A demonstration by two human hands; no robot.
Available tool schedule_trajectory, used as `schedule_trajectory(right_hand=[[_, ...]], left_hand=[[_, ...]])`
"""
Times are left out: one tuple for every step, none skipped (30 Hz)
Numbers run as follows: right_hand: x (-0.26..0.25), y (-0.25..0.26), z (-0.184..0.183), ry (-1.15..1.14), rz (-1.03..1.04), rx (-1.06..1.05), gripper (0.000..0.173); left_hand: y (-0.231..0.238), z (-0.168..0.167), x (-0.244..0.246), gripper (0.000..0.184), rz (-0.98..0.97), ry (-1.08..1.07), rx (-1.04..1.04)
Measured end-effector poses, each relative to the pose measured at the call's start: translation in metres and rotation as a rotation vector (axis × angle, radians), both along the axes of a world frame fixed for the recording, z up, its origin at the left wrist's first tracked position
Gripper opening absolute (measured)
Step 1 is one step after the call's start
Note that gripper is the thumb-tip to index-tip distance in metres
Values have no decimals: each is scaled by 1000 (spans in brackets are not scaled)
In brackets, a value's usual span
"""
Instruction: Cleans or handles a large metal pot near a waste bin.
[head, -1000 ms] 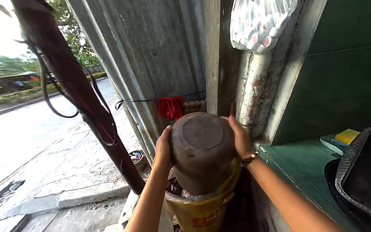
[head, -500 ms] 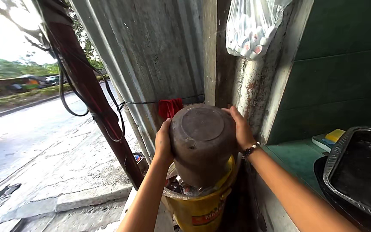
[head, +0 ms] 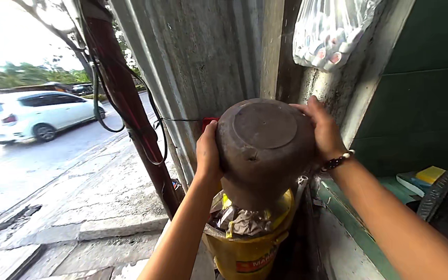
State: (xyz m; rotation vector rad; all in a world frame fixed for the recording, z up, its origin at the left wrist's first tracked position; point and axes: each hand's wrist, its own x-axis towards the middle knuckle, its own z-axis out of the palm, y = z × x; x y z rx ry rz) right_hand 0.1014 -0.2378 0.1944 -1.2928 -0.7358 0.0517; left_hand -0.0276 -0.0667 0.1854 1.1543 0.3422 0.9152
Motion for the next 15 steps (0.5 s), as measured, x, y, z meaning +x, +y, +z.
schedule_trajectory(right_hand=[[1,0,2,-17,-3,0,64],[1,0,1,-36,-12,-5,63],[1,1,-3,-60,-30,-14,63],[1,1,-11,-87,-51,-31,62],[3,2,-21,-112,-78,-49,60],[6,4,-34,-138,-101,-68,59],[9,6,-49,-161,-118,-84,57],[12,8,-65,-184,-130,-91,56],[15,11,-81,-194,-131,-91,55],[16,13,-97,-183,-130,-87,56],[17,14,-109,-164,-127,-79,56],[18,15,-118,-141,-123,-66,56],[19,16,-124,-125,-118,-53,55],[20,16,-128,-114,-109,-37,53],[22,16,-130,-109,-103,-25,52]], left_hand=[[0,-1,0,38,-6,-17,-3],[1,-5,0,38,-16,-27,-5],[2,-11,1,39,-26,-28,-8],[4,-19,2,39,-30,-26,-8],[7,-31,4,40,-33,-25,-12],[10,-44,6,40,-31,-20,-9],[12,-59,7,42,-29,-3,10],[14,-75,5,44,-41,26,44],[17,-91,6,46,-50,48,64],[20,-104,7,46,-46,63,67],[21,-115,8,47,-40,78,56],[21,-123,10,47,-38,81,33],[22,-128,12,46,-38,73,9],[23,-129,15,43,-30,50,-11],[23,-130,20,41,-17,8,-29]])
